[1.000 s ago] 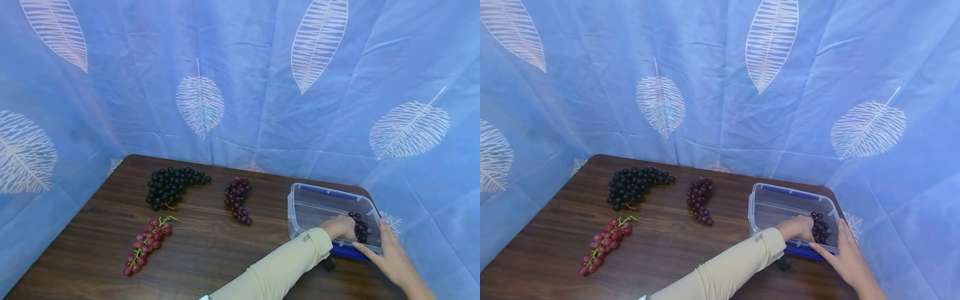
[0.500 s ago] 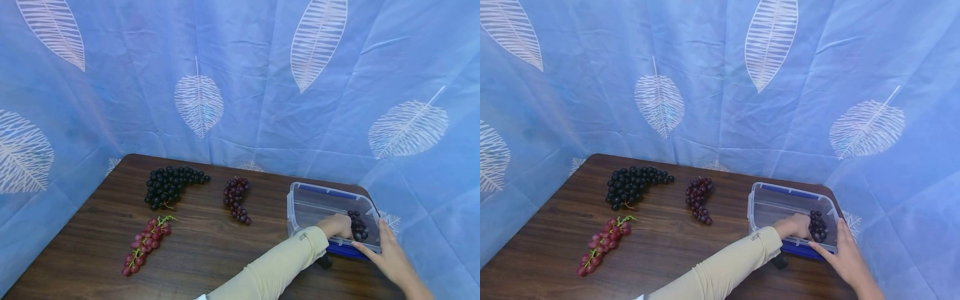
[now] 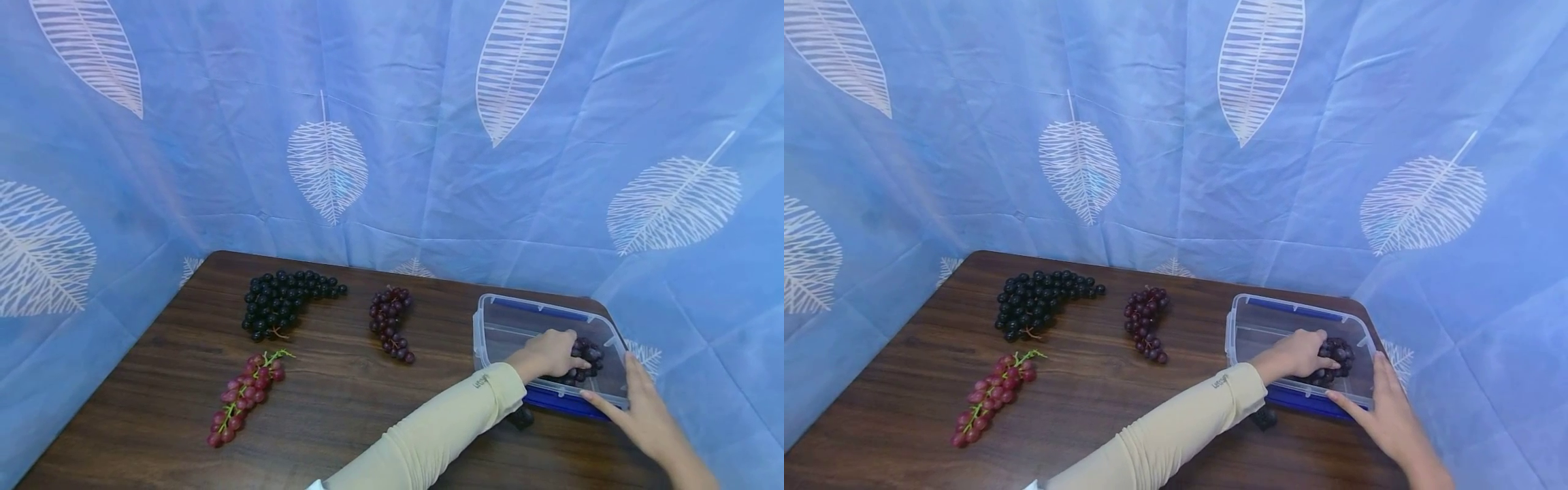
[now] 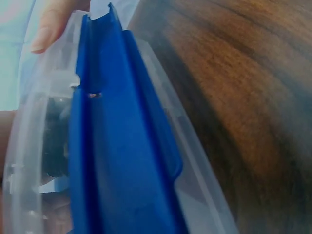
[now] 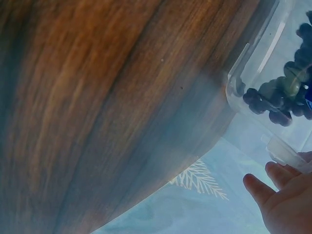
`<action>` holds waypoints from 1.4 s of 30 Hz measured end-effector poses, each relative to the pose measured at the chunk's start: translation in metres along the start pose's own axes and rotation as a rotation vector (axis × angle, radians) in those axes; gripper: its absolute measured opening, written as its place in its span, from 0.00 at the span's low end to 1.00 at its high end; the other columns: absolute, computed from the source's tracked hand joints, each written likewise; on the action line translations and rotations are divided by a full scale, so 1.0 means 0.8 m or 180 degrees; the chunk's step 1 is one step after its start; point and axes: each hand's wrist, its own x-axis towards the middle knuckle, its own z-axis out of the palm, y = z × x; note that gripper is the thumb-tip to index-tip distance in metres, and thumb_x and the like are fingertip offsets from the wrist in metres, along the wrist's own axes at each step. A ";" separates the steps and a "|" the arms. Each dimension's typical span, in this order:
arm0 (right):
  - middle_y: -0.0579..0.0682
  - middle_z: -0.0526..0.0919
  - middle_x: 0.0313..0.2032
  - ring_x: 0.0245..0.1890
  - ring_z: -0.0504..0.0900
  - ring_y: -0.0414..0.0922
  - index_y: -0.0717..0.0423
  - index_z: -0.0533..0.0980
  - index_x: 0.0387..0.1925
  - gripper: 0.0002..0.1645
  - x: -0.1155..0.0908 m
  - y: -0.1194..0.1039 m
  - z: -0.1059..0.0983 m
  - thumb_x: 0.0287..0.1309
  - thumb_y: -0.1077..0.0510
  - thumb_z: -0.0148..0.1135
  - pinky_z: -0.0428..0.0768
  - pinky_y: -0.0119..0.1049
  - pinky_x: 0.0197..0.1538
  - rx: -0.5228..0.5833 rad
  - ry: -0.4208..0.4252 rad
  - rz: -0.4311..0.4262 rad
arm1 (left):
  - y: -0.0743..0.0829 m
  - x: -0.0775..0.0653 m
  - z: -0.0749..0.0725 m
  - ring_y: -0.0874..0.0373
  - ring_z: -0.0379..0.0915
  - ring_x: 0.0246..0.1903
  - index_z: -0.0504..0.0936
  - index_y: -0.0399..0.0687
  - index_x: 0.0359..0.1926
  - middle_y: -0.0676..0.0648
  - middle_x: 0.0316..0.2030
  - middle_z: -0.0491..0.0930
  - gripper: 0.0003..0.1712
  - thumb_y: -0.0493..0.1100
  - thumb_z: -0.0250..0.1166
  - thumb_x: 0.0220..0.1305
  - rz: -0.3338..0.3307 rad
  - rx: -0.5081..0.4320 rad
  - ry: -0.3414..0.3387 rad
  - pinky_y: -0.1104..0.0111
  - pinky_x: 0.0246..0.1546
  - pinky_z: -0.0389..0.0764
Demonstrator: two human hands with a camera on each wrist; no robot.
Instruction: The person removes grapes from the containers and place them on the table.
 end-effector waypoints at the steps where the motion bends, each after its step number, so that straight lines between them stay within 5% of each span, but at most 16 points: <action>1: 0.83 0.22 0.74 0.72 0.32 0.86 0.71 0.19 0.78 0.71 0.000 0.000 0.000 0.75 0.32 0.55 0.48 0.87 0.62 0.0003 0.0006 -0.0008 | -0.001 0.000 -0.002 0.66 0.78 0.29 0.71 0.73 0.71 0.64 0.49 0.85 0.25 0.64 0.57 0.78 0.0004 -0.0024 0.0034 0.71 0.28 0.75; 13: 0.84 0.23 0.74 0.72 0.32 0.86 0.73 0.20 0.77 0.71 0.003 0.003 0.001 0.75 0.31 0.56 0.48 0.87 0.62 -0.0007 0.0005 0.0018 | -0.006 -0.008 -0.027 0.68 0.81 0.32 0.65 0.73 0.79 0.67 0.59 0.82 0.33 0.67 0.55 0.78 0.0103 -0.0164 0.0176 0.73 0.31 0.77; 19: 0.84 0.23 0.74 0.72 0.32 0.86 0.72 0.20 0.77 0.71 0.003 0.002 0.002 0.75 0.32 0.56 0.49 0.87 0.62 -0.0005 0.0041 0.0004 | -0.011 -0.018 -0.041 0.68 0.79 0.26 0.68 0.70 0.76 0.63 0.46 0.84 0.31 0.67 0.55 0.78 0.0201 -0.0189 0.0291 0.74 0.25 0.76; 25: 0.85 0.23 0.73 0.72 0.33 0.87 0.74 0.20 0.77 0.72 0.004 0.002 0.002 0.74 0.31 0.55 0.50 0.87 0.61 -0.0057 0.0000 0.0041 | -0.017 -0.027 -0.054 0.70 0.79 0.30 0.66 0.67 0.79 0.63 0.59 0.83 0.34 0.67 0.54 0.79 0.0327 -0.0228 0.0378 0.74 0.25 0.76; 31: 0.84 0.22 0.73 0.71 0.32 0.87 0.73 0.20 0.77 0.72 0.007 0.003 0.002 0.74 0.30 0.55 0.51 0.87 0.60 -0.0040 -0.0038 0.0038 | -0.021 -0.037 -0.064 0.69 0.74 0.20 0.67 0.66 0.77 0.60 0.43 0.84 0.32 0.67 0.53 0.79 0.0389 -0.0194 0.0441 0.75 0.20 0.73; 42: 0.85 0.22 0.72 0.70 0.33 0.88 0.75 0.19 0.76 0.73 0.011 0.005 0.002 0.75 0.29 0.54 0.54 0.87 0.58 -0.0054 -0.0117 0.0096 | -0.027 -0.053 -0.081 0.69 0.72 0.18 0.68 0.64 0.76 0.59 0.26 0.75 0.31 0.66 0.52 0.80 0.0505 -0.0224 0.0577 0.76 0.18 0.70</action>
